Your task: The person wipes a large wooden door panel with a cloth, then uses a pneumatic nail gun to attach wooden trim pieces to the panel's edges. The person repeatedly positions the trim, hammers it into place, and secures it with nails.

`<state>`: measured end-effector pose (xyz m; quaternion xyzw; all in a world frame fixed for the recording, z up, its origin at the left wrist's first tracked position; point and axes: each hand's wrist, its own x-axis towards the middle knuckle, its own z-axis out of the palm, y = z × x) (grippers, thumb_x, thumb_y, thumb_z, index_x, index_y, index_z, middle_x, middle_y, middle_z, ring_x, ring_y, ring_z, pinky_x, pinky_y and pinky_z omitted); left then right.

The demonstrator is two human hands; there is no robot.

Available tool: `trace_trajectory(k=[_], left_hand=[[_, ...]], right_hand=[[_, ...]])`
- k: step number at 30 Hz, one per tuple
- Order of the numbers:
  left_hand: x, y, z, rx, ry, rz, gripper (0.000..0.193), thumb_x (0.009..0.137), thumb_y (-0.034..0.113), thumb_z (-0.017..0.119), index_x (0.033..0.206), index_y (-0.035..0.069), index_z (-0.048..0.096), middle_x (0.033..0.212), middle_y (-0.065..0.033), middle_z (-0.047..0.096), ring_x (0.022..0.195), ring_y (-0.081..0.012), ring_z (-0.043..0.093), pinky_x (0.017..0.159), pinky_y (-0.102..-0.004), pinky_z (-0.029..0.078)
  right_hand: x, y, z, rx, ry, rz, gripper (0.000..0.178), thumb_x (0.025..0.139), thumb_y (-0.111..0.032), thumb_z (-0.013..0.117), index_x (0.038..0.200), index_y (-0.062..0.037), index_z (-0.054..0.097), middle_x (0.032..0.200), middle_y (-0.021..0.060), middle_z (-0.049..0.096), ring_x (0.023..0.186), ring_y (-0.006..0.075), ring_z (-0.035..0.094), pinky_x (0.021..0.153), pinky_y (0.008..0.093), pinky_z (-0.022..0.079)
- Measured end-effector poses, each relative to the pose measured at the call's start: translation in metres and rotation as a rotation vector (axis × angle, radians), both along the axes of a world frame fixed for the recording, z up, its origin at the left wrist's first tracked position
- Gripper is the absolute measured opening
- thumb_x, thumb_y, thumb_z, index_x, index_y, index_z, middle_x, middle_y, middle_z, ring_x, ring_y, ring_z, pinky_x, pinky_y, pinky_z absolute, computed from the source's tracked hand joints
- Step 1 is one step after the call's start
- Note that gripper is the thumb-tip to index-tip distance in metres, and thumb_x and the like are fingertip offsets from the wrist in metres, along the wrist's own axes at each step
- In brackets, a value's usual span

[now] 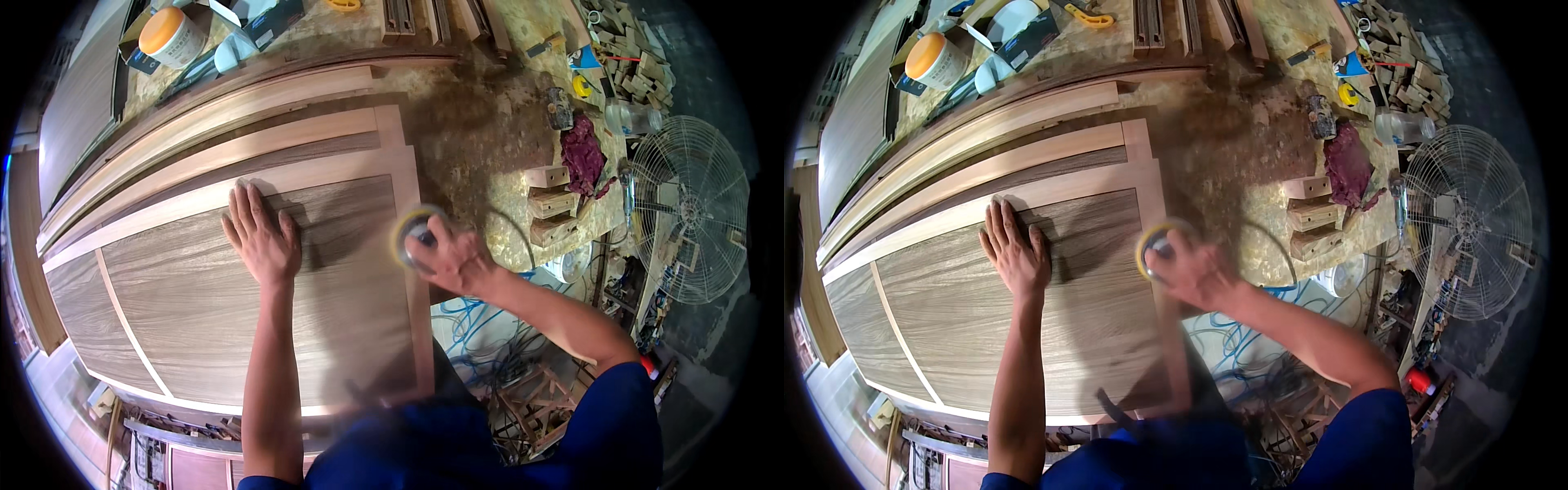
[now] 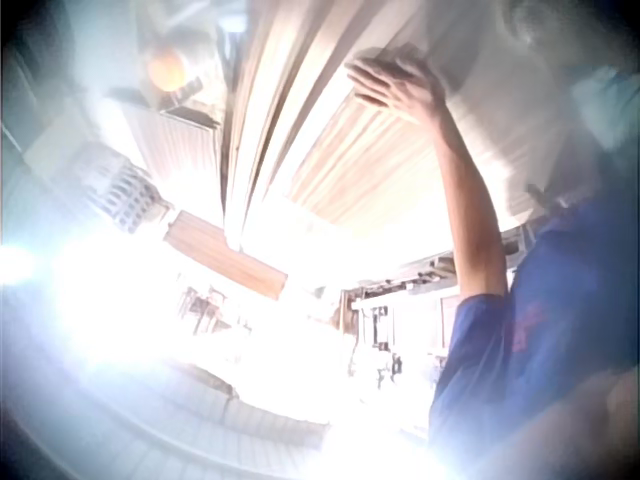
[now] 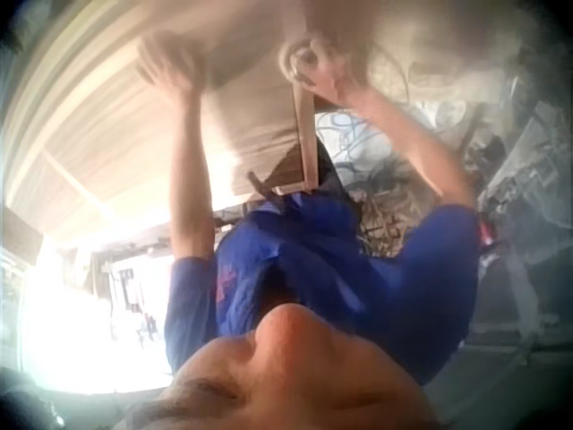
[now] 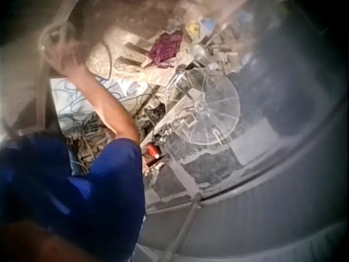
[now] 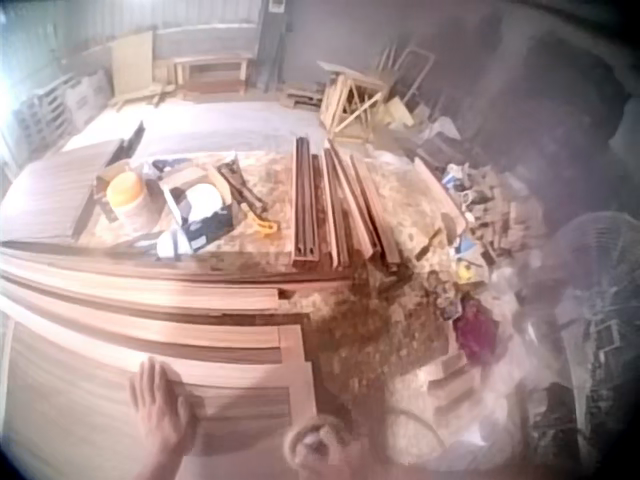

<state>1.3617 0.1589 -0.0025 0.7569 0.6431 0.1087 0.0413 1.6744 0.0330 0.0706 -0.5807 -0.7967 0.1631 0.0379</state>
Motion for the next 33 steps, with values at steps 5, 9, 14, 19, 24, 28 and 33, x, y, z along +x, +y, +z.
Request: trace_trajectory(k=[5, 9, 14, 19, 24, 28, 33], left_hand=[[0.002, 0.000, -0.001, 0.008, 0.011, -0.013, 0.070, 0.105, 0.043, 0.046, 0.165, 0.007, 0.034, 0.172, -0.0146, 0.032, 0.163, -0.0320, 0.022, 0.132, -0.0554, 0.009], [0.002, 0.002, -0.001, 0.003, 0.021, -0.001, 0.070, 0.105, 0.043, 0.045, 0.165, 0.007, 0.035, 0.172, -0.0142, 0.032, 0.163, -0.0314, 0.022, 0.133, -0.0544, 0.009], [0.006, 0.000, 0.003, -0.018, 0.038, -0.008, 0.071, 0.105, 0.043, 0.045, 0.165, 0.006, 0.033, 0.173, -0.0134, 0.031, 0.163, -0.0302, 0.020, 0.133, -0.0527, 0.009], [0.004, 0.002, 0.001, -0.021, 0.048, 0.005, 0.072, 0.105, 0.043, 0.045, 0.165, 0.007, 0.032, 0.174, -0.0123, 0.029, 0.164, -0.0293, 0.019, 0.134, -0.0527, 0.008], [0.005, 0.005, 0.000, 0.009, 0.062, 0.001, 0.071, 0.105, 0.043, 0.045, 0.166, 0.008, 0.032, 0.174, -0.0115, 0.029, 0.163, -0.0290, 0.020, 0.133, -0.0524, 0.010], [0.005, 0.001, 0.000, -0.009, 0.038, -0.001, 0.071, 0.105, 0.041, 0.047, 0.166, 0.008, 0.032, 0.174, -0.0112, 0.030, 0.163, -0.0291, 0.021, 0.133, -0.0533, 0.010], [0.004, 0.000, 0.001, 0.008, 0.037, 0.013, 0.070, 0.105, 0.040, 0.049, 0.166, 0.009, 0.033, 0.174, -0.0108, 0.031, 0.163, -0.0292, 0.021, 0.133, -0.0523, 0.011]], right_hand=[[0.028, 0.111, -0.018, 0.157, 0.025, -0.162, 0.046, 0.086, -0.031, 0.079, 0.126, -0.0207, 0.060, 0.119, 0.0237, 0.055, 0.081, 0.0442, 0.073, 0.068, 0.0493, 0.064], [0.035, 0.137, -0.012, 0.132, -0.055, -0.171, 0.046, 0.085, -0.033, 0.080, 0.124, -0.0206, 0.060, 0.116, 0.0232, 0.056, 0.082, 0.0433, 0.074, 0.067, 0.0507, 0.063], [0.034, 0.148, -0.009, 0.133, -0.043, -0.146, 0.046, 0.086, -0.035, 0.080, 0.123, -0.0193, 0.060, 0.116, 0.0228, 0.056, 0.083, 0.0419, 0.075, 0.067, 0.0495, 0.064], [0.034, 0.132, -0.003, 0.075, -0.069, -0.076, 0.047, 0.086, -0.034, 0.080, 0.126, -0.0191, 0.059, 0.123, 0.0246, 0.054, 0.085, 0.0422, 0.075, 0.068, 0.0481, 0.065], [0.060, 0.156, 0.009, 0.140, 0.003, -0.172, 0.045, 0.087, -0.029, 0.080, 0.126, -0.0192, 0.060, 0.120, 0.0200, 0.055, 0.086, 0.0431, 0.074, 0.074, 0.0513, 0.064], [0.025, 0.092, 0.003, -0.013, -0.054, -0.159, 0.048, 0.085, -0.030, 0.081, 0.127, -0.0203, 0.060, 0.125, 0.0223, 0.054, 0.087, 0.0448, 0.074, 0.073, 0.0525, 0.065], [0.018, 0.053, 0.008, -0.082, 0.032, -0.070, 0.049, 0.085, -0.032, 0.081, 0.127, -0.0187, 0.058, 0.126, 0.0245, 0.052, 0.085, 0.0446, 0.075, 0.072, 0.0519, 0.066]])
